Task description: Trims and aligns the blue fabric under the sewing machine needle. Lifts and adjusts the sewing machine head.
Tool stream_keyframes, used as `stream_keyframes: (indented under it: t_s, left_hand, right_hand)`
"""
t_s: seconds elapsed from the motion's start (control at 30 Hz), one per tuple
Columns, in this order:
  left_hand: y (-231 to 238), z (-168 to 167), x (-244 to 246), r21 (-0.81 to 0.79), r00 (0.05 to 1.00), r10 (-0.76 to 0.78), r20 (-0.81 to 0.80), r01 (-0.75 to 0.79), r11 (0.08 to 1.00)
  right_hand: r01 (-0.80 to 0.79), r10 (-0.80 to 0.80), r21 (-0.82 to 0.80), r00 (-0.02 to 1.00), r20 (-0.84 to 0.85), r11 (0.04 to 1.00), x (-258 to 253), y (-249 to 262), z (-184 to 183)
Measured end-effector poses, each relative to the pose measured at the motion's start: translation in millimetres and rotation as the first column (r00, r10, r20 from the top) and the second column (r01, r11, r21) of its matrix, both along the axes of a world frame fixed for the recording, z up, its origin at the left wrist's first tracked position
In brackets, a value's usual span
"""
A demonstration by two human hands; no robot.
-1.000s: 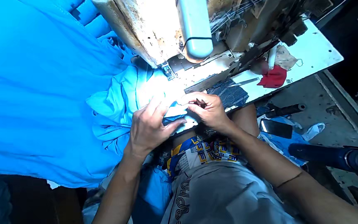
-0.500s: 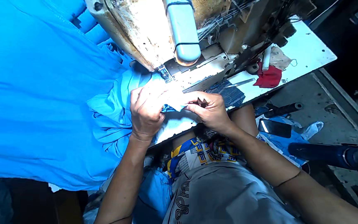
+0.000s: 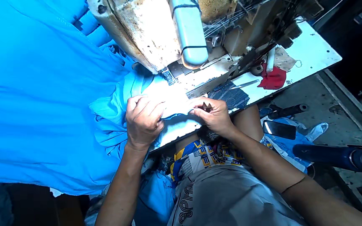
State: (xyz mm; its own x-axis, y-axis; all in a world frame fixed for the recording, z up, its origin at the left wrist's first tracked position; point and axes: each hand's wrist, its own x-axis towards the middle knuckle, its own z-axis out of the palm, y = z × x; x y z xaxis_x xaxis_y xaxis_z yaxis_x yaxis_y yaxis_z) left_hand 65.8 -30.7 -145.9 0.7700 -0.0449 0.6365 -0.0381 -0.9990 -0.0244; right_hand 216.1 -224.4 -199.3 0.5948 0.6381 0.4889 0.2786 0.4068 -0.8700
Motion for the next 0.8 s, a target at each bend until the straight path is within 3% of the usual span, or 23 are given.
stream_keyframes:
  t_s: [0.3, 0.47, 0.57, 0.63, 0.7, 0.8]
  left_hand:
    - [12, 20, 8, -0.033, 0.99, 0.042, -0.133, -0.047, 0.998]
    - [6, 58, -13, -0.135, 0.932, -0.096, -0.35, 0.051, 0.99]
    - [5, 81, -33, -0.125, 0.926, -0.075, -0.369, 0.031, 0.992]
    - [-4, 89, -41, -0.194, 0.938, -0.131, -0.321, 0.07, 0.978]
    - [-18, 86, -43, -0.298, 0.935, -0.23, -0.271, 0.146, 0.943]
    - [-35, 61, -39, -0.457, 0.908, -0.366, -0.206, 0.241, 0.856]
  right_hand:
    - [0.043, -0.043, -0.08, 0.999, -0.01, 0.996, 4, 16, 15]
    - [0.025, -0.025, -0.005, 1.0, -0.017, 1.0, 14, 32, 12]
    - [0.013, -0.005, -0.08, 0.995, 0.097, 0.997, 16, 26, 16]
    - [-0.005, 0.044, -0.141, 0.961, 0.273, 0.99, 24, 23, 21]
    - [-0.039, 0.119, -0.188, 0.893, 0.435, 0.981, 28, 16, 29]
    - [-0.177, 0.271, -0.225, 0.813, 0.516, 0.958, 26, -1, 36]
